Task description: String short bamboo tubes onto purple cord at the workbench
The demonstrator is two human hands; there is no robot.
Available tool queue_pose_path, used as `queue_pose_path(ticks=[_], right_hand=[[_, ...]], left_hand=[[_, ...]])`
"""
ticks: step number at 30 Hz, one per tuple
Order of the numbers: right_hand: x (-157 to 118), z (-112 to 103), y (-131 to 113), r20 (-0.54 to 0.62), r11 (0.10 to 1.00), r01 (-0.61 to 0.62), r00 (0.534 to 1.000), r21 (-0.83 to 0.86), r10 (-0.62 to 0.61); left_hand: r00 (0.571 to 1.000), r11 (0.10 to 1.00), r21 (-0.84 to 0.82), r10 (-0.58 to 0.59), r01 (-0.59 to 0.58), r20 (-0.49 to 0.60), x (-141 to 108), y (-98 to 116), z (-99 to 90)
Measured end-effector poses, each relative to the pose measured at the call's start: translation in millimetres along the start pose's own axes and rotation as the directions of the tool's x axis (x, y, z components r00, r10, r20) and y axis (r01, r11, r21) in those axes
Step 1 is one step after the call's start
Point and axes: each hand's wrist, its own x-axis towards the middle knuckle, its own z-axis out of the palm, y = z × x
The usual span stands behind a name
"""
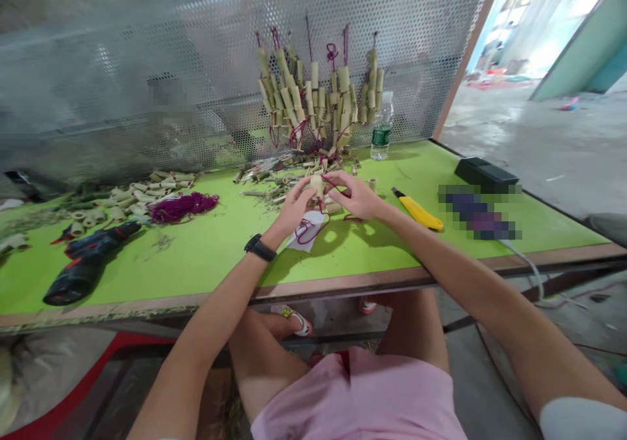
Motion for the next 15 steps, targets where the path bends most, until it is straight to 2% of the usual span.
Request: queue_pose_path(ticks=[2,5,8,10,12,15], right_hand=[[1.2,-2.3,5.1,-0.015,0.999,-0.018,1.000,-0.049,0.017],[5.9,-7.8,16.0,-0.102,0.987,-0.043,0.994,-0.157,0.027],[11.0,-17.9,27.1,-0.250,0.957,-0.019,0.967,-0.290,-0.057],[12.4,-26.2,32.4,-0.343,0.937,-0.050,0.936,-0.345,-0.077],[11.8,-33.8,35.0,-0.399,0.928,-0.126,0.917,-0.351,-0.026],[9.6,-40.3,34.0,-0.408,0.925,-0.227,0.909,-0.304,0.089]], left_hand=[[0.996,0.991,-0.104,-0.084,0.081,-0.026,1.1,8.3,0.0],[0.989,0.971,-0.190,-0.150,0.148,0.004,0.1,19.4,-2.0],[0.979,0.953,-0.229,-0.177,0.197,0.105,-3.1,26.3,-5.8],[0.950,0.942,-0.210,-0.215,0.263,0.225,-5.7,28.1,-9.0],[0.881,0.923,-0.148,-0.276,0.354,0.384,-8.2,28.3,-12.1],[0.714,0.880,-0.042,-0.355,0.473,0.603,-12.2,27.5,-15.1]])
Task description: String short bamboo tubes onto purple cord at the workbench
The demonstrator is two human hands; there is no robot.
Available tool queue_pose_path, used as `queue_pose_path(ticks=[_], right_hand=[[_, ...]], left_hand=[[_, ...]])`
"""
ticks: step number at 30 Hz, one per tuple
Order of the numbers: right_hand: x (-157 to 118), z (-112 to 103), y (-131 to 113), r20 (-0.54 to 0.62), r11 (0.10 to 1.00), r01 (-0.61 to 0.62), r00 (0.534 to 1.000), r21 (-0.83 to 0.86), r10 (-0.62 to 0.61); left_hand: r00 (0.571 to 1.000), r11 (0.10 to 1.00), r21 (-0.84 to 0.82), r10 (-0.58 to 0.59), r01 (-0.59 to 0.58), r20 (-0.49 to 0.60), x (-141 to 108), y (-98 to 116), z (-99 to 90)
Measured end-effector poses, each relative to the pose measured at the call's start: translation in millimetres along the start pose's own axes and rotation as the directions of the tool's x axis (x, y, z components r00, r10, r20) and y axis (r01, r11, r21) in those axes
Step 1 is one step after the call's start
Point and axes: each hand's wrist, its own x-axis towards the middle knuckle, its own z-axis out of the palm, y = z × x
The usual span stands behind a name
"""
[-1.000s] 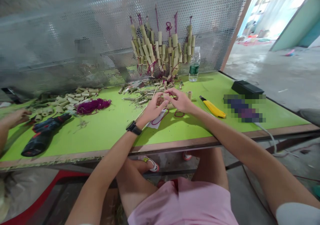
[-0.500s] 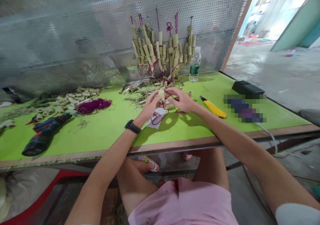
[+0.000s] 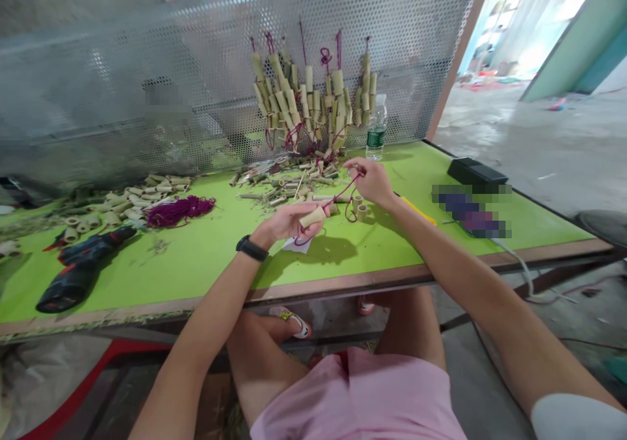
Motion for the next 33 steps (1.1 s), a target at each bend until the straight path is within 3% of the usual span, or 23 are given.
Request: queue_pose_path(ticks=[2,4,6,9,11,14,16,18,21,24,26,29,33], right_hand=[[-0.8,-0.7,-1.7,0.053,0.997,-0.031,0.998,0.066,0.027],[-1.7,1.7,-3.3,0.114,0.990,-0.013,0.993,0.143,-0.004],[-2.7,6.0,-3.0,0.168,0.986,0.037,0.984,0.162,-0.064],[-4.6,12.4,1.5,0.186,0.990,0.137,0.972,0.040,-0.142],[-5.5,15.0,5.4,0.160,0.984,0.165,0.975,-0.068,-0.153],[-5.4,15.8,9.4,0.099,0.979,0.108,0.991,-0.173,-0.091],[-4.8,15.3,9.0,0.054,0.978,0.075,0.996,-0.197,-0.065],[-5.0,14.7,4.3,0.033,0.977,0.090,0.996,-0.195,-0.085],[-9.7,15.2,-13.2,0.100,0.978,0.160,0.984,-0.137,-0.147],[-20.9,18.1,-39.6,0.300,0.989,0.150,0.943,-0.005,-0.142],[-29.7,20.4,-56.2,0.421,0.990,0.123,0.896,0.071,-0.141],[-39.5,22.6,-71.3,0.459,0.982,0.118,0.871,0.146,-0.173],[-43.6,25.9,-74.9,0.452,0.985,0.073,0.881,0.158,-0.138]], left_hand=[[0.995,0.999,-0.004,-0.040,0.040,0.091,-2.3,-1.0,1.0],[0.995,1.000,-0.023,-0.005,0.007,0.101,-4.6,-0.4,3.0],[0.997,0.996,-0.061,0.074,-0.072,0.029,-6.8,2.5,5.4],[0.966,0.971,-0.120,0.182,-0.206,-0.184,-9.5,11.0,7.7],[0.901,0.934,-0.139,0.267,-0.330,-0.342,-9.7,17.7,6.8],[0.750,0.848,-0.110,0.388,-0.518,-0.536,-6.9,23.9,0.6],[0.673,0.824,-0.070,0.407,-0.563,-0.618,-3.0,23.3,-5.4],[0.635,0.832,-0.021,0.408,-0.555,-0.656,2.1,18.7,-10.3],[0.644,0.864,0.067,0.422,-0.499,-0.638,11.3,7.5,-12.0],[0.690,0.884,0.138,0.438,-0.446,-0.577,19.4,-3.1,-8.6],[0.687,0.877,0.179,0.463,-0.445,-0.560,21.9,-7.6,-7.3],[0.662,0.861,0.218,0.497,-0.460,-0.561,20.6,-9.8,-10.5],[0.642,0.840,0.256,0.534,-0.479,-0.550,17.2,-9.2,-15.2]])
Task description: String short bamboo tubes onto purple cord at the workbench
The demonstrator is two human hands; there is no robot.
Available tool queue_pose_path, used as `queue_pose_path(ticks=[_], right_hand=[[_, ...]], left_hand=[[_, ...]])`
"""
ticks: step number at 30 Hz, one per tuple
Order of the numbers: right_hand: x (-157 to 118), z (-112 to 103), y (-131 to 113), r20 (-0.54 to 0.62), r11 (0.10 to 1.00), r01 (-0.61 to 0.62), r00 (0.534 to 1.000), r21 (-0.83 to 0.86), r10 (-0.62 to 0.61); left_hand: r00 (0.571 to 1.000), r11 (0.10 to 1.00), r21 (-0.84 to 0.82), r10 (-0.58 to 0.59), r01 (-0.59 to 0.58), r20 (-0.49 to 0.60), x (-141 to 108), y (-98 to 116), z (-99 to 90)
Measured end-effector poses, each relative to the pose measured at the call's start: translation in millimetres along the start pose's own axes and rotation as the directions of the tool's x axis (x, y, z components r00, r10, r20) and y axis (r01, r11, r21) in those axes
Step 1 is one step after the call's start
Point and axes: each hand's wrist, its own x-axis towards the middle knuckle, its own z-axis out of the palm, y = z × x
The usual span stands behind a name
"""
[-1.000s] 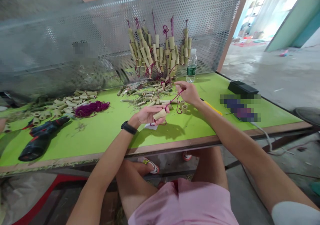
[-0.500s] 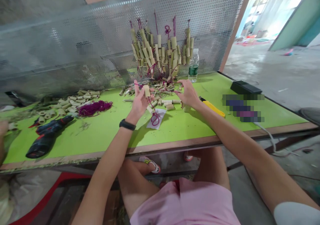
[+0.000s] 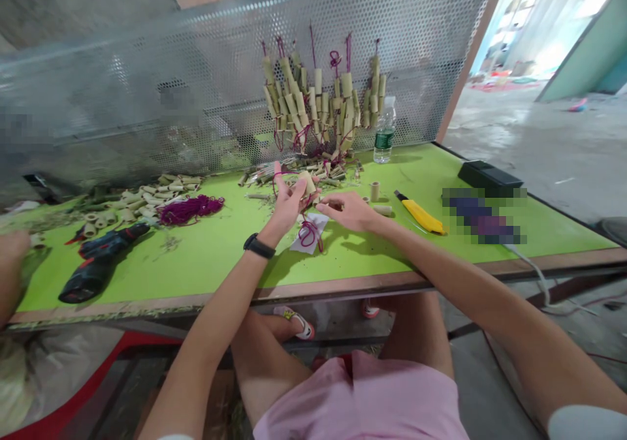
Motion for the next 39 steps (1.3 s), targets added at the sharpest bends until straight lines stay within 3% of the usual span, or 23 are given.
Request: queue_pose_path(ticks=[5,20,27,34,39], right_hand=[[2.2,8.8,5.6,0.022,0.996,-0.084,0.996,-0.036,0.085],[3.4,15.3,16.9,-0.077,0.991,-0.135,0.988,0.001,0.135],[2.6,12.7,15.7,-0.180,0.980,-0.195,0.966,-0.029,0.187],[0.5,8.8,17.2,-0.249,0.994,-0.020,0.968,-0.110,-0.008],[-0.7,6.9,12.7,-0.296,0.994,0.013,0.954,-0.111,-0.045]], left_hand=[[0.998,0.994,0.107,-0.024,0.018,0.054,-3.2,-1.7,8.1],[0.988,0.981,0.192,-0.006,-0.024,0.154,-4.4,-3.3,8.0],[0.974,0.900,0.404,0.083,-0.164,0.211,-4.6,3.5,8.0],[0.962,0.757,0.596,0.173,-0.268,0.212,-3.9,4.4,4.2],[0.954,0.725,0.621,0.207,-0.297,0.215,-4.5,3.7,2.0]])
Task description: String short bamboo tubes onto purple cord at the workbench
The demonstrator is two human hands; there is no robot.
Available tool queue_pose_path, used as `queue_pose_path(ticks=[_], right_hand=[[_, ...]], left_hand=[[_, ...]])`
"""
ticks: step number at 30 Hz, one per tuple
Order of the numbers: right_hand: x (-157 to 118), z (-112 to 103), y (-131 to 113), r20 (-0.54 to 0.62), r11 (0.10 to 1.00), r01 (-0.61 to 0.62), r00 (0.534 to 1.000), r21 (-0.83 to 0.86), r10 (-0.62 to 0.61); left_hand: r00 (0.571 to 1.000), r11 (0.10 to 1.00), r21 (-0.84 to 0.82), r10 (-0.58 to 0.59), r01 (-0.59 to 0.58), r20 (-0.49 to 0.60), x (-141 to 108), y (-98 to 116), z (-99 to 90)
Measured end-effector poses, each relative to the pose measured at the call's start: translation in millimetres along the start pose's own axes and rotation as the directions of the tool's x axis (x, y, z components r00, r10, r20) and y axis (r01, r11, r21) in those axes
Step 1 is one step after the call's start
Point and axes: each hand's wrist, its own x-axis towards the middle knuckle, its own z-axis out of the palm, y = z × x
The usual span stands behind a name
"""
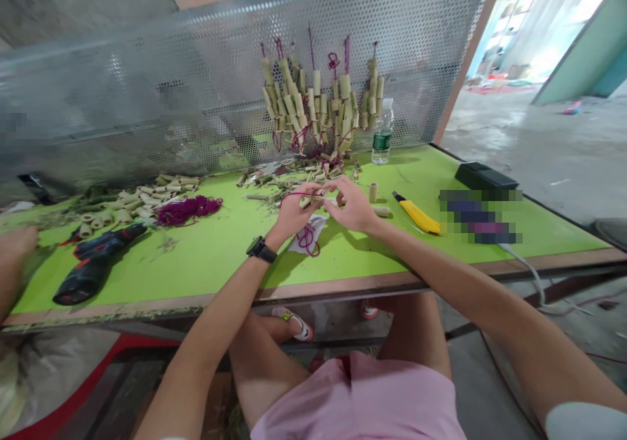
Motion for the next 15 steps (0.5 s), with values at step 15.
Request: queue_pose_path(ticks=[15], right_hand=[[3.5,1.8,7.9,0.010,1.000,0.003,1.000,0.018,-0.003]], left_hand=[[0.991,0.973,0.192,0.114,-0.125,0.067,-4.2,-11.4,1.1]])
